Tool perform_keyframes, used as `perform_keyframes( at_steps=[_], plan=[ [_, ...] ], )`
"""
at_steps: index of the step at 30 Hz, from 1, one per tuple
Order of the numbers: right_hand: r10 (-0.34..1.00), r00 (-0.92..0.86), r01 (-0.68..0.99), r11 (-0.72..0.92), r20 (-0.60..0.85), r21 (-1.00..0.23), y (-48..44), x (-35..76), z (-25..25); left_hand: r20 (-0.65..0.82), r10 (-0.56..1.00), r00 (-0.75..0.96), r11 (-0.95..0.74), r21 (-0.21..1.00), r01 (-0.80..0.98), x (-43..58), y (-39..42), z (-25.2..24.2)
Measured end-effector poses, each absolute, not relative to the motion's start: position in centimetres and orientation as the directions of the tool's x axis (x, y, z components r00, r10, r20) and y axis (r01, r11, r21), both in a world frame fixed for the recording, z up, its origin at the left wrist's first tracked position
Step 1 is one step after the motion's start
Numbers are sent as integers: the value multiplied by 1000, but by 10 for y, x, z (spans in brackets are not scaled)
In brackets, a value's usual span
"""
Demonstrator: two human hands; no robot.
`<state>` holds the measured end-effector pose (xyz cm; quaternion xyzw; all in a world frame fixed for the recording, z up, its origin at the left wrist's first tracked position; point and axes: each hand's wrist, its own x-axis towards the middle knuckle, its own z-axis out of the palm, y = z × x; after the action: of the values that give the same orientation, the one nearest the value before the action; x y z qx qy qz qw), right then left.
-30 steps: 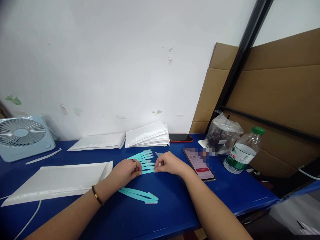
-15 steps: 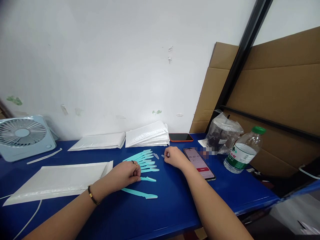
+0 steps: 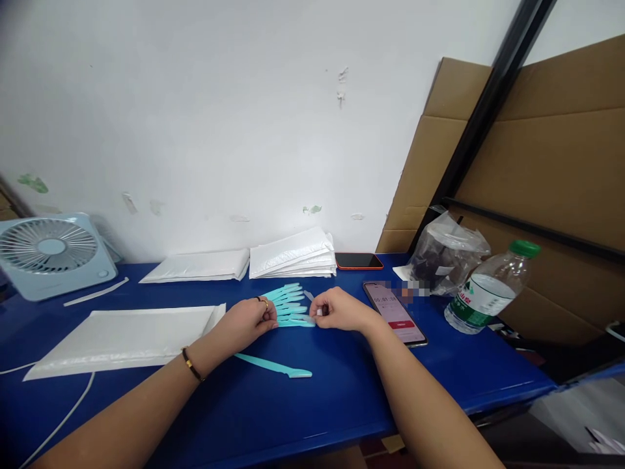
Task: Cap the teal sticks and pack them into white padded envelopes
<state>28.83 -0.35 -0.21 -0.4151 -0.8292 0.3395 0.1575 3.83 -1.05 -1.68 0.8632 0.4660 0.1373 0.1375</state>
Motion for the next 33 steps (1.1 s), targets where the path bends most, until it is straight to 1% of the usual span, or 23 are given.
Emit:
perform_keyframes(
  at_steps=[3, 6, 9, 12, 14, 16, 18, 20, 23, 24, 26, 28, 30, 33],
  plan=[
    [793, -609, 570, 444, 7, -691, -4, 284, -4, 122, 842, 525, -528, 381, 759, 40, -12, -16],
    [787, -614, 553, 489, 67, -675, -5, 277, -6, 147, 838, 526, -537, 395, 745, 41, -13, -14],
    [766, -632, 537, 541, 116, -647, -7, 271, -7, 176, 833, 525, -548, 387, 741, 42, -12, -15],
    [771, -623, 551, 553, 132, -625, -5, 268, -8, 180, 831, 527, -553, 375, 744, 43, -11, -16],
    [804, -560, 590, 557, 201, -585, -1, 269, -8, 175, 839, 514, -540, 373, 754, 44, -12, -15],
    [836, -458, 663, 548, 302, -510, 6, 271, -10, 199, 849, 489, -527, 371, 764, 45, -14, -12],
    [851, -384, 744, 515, 359, -425, 14, 272, -14, 216, 841, 496, -540, 380, 751, 44, -19, -7],
    [863, -369, 801, 484, 346, -353, 22, 272, -20, 145, 798, 585, -587, 405, 701, 42, -25, -1],
    [881, -371, 852, 449, 295, -269, 28, 270, -27, -30, 690, 724, -639, 445, 628, 40, -34, 5],
    [888, -359, 869, 430, 288, -245, 29, 270, -28, -64, 669, 740, -647, 439, 623, 41, -37, 6],
    [900, -333, 891, 398, 282, -220, 28, 272, -27, -69, 673, 736, -661, 391, 641, 43, -41, 7],
    [904, -331, 880, 399, 272, -256, 25, 275, -23, -21, 698, 716, -673, 323, 666, 45, -42, 5],
    [895, -351, 832, 433, 275, -347, 20, 281, -16, 37, 711, 702, -683, 274, 677, 46, -42, 4],
    [871, -407, 731, 491, 274, -474, 6, 290, -1, 62, 699, 713, -707, 215, 674, 46, -41, 2]
  ],
)
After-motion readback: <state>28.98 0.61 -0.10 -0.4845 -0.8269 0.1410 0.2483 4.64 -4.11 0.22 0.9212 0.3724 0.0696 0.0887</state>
